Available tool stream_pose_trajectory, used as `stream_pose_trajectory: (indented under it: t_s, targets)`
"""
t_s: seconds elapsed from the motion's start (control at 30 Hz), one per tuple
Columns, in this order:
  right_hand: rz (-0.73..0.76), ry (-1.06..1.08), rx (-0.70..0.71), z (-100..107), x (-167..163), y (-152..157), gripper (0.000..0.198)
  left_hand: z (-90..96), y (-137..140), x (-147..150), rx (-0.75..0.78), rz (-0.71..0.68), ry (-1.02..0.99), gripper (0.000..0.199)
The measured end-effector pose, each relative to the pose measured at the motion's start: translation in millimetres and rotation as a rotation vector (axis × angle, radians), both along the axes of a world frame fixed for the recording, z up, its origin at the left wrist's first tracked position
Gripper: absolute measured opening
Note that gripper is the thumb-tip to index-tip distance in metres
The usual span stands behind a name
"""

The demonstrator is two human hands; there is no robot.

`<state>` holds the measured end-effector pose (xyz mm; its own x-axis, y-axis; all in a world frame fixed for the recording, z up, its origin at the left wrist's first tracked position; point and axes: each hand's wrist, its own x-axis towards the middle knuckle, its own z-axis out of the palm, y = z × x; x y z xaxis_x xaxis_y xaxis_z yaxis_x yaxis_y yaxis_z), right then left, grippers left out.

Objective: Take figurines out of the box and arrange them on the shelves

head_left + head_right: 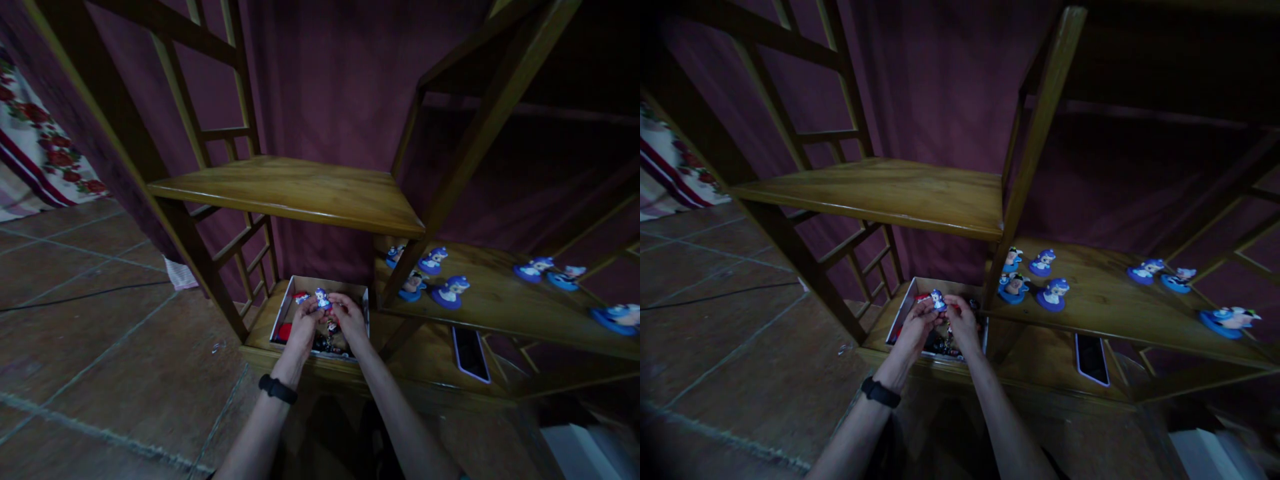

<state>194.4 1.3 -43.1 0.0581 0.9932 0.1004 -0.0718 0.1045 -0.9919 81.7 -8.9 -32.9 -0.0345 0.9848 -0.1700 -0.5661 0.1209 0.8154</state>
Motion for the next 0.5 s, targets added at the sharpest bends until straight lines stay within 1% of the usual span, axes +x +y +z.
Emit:
stream_pose_trajectory:
  t_s: [0.1,0.2,0.3,0.5]
  targets:
    - [-0.001,-0.015,0.024,0.9,0.4,-0.5,0.028,6.9,-1.0,-3.3,-0.031,-0.061,-0.117,0.034]
    - [0.021,-0.047,0.06,4.2,-0.5,-2.0,0.028,11.2,-1.9,-6.0,-0.061,-0.115,-0.199,0.023]
    - [0.041,-0.07,0.095,8.4,-2.6,-4.3,0.027,11.7,-2.2,-6.1,-0.075,-0.127,-0.267,0.015]
    - [-0.007,-0.069,0.104,15.5,0.9,-6.5,0.027,12.0,-1.7,-5.0,-0.116,-0.115,-0.336,0.008]
